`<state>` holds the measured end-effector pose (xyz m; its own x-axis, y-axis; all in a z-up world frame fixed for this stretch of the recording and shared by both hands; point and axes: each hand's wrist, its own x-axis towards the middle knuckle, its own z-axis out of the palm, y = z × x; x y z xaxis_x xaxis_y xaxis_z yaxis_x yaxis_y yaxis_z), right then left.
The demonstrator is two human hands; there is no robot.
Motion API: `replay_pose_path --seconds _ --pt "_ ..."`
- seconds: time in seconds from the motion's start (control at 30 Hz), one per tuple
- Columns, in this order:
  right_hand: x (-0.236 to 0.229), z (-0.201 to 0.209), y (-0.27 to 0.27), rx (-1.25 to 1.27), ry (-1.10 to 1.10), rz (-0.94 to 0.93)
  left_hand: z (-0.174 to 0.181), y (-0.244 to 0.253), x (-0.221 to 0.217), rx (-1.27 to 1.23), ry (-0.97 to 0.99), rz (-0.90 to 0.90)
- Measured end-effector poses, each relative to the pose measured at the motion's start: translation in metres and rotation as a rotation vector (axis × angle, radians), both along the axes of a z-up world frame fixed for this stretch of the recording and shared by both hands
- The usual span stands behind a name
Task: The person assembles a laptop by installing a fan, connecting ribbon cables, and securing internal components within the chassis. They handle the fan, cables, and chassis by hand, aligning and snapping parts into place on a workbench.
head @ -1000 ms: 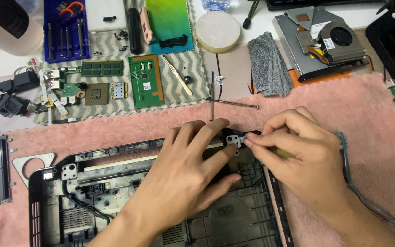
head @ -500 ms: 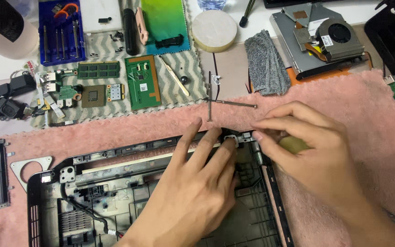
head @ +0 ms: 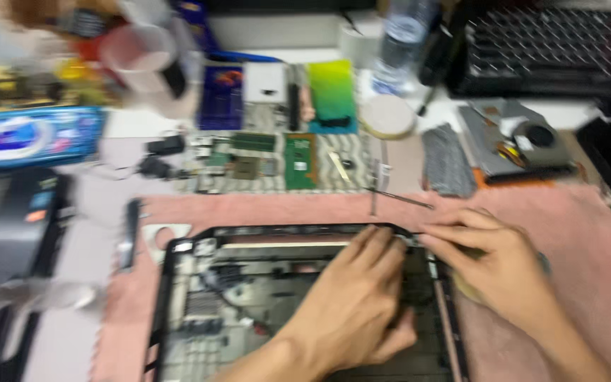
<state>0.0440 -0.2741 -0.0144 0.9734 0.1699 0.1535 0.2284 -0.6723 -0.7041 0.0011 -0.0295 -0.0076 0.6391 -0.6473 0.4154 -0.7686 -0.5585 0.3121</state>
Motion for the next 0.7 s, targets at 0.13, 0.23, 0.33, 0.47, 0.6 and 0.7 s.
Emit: replay_pose_path --seconds 0.13,0.23,0.33,0.47,0.6,0.7 --pt "0.008 0.010 0.000 -0.041 -0.079 0.094 -0.015 -0.001 -0.003 0.033 -0.093 0.090" --pt "0.008 0.021 0.010 -0.088 -0.121 0.112 -0.006 0.014 -0.007 -0.045 -0.064 0.119" --pt "0.012 0.003 0.015 -0.106 -0.120 0.074 0.005 0.046 -0.012 -0.144 0.005 0.166" --pt "0.012 -0.003 0.044 -0.078 -0.104 0.022 0.026 0.111 -0.030 -0.282 0.053 0.339" --pt "0.011 0.028 0.096 -0.215 -0.054 0.012 0.041 0.170 -0.066 -0.386 0.189 0.485" --pt "0.014 0.053 0.141 -0.240 -0.082 0.166 0.037 0.193 -0.081 -0.414 0.239 0.666"
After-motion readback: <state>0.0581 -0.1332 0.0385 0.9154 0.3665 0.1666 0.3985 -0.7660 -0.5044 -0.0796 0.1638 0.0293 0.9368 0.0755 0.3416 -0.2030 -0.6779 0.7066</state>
